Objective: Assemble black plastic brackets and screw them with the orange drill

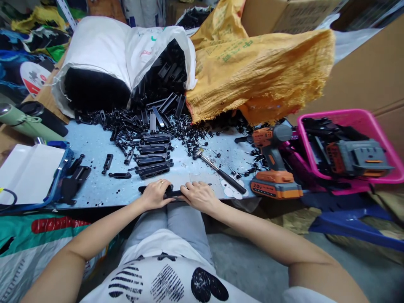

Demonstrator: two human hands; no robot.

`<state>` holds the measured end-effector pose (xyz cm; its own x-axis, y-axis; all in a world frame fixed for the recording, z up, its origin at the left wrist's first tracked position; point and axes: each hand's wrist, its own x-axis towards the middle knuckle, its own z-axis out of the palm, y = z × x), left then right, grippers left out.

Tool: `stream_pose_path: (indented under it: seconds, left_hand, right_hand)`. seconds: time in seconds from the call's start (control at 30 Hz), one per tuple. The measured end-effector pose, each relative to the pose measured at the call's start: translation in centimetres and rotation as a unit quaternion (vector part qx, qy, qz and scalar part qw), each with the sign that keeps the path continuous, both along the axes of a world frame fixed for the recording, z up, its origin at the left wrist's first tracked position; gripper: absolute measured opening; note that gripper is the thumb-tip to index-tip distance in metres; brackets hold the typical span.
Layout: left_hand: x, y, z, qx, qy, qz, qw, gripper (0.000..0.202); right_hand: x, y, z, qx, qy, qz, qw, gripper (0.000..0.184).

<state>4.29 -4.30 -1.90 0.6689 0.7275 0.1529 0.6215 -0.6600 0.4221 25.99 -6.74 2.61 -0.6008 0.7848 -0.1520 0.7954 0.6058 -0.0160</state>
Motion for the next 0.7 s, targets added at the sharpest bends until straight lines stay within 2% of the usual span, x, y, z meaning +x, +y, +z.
stream_pose_path:
  seconds: [0.13, 0.27, 0.37, 0.43, 0.5, 0.57, 0.63, 0.7]
  left_hand:
    - [0.1, -0.2, -0.2, 0.005, 0.011, 0.008, 1.0, 0.042]
    - [1.8, 0.7, 0.6, -0.001, 0.048, -0.033, 0.998, 0.05]
    - [4.4, 4.2, 1.7, 0.072, 0.064, -0.042, 0.994, 0.044]
    - [6.4, 7.9, 2.3, 0.102, 0.102, 0.01, 0.99, 0.026]
    - [8.1, 11.5, 2.4, 0.08, 0.164, 0.053, 0.982, 0.021]
    - [9.4, 14.3, 2.3, 0.047, 0.195, 0.07, 0.977, 0.019]
    - [10.1, 15.4, 2.5, 0.035, 0.19, 0.07, 0.979, 0.019]
    - [9.8, 15.0, 3.1, 0.039, 0.179, 0.07, 0.981, 0.019]
  right_hand:
    - [0.3, 0.6, 0.3, 0.004, -0.004, 0.018, 1.0, 0.037]
    - [2.1, 1.0, -1.9, 0.008, 0.018, 0.029, 0.999, 0.041]
    - [4.2, 1.0, -4.0, 0.016, 0.043, 0.028, 0.999, 0.042]
    - [5.5, 1.4, -4.6, 0.015, 0.057, 0.019, 0.998, 0.041]
    - [6.7, 2.7, -4.7, 0.031, 0.065, -0.038, 0.997, 0.037]
    - [7.9, 5.0, -4.5, 0.077, 0.062, -0.164, 0.981, 0.031]
    - [9.2, 7.8, -4.4, 0.108, 0.05, -0.296, 0.948, 0.027]
    - [10.3, 10.2, -4.5, 0.09, 0.039, -0.376, 0.922, 0.027]
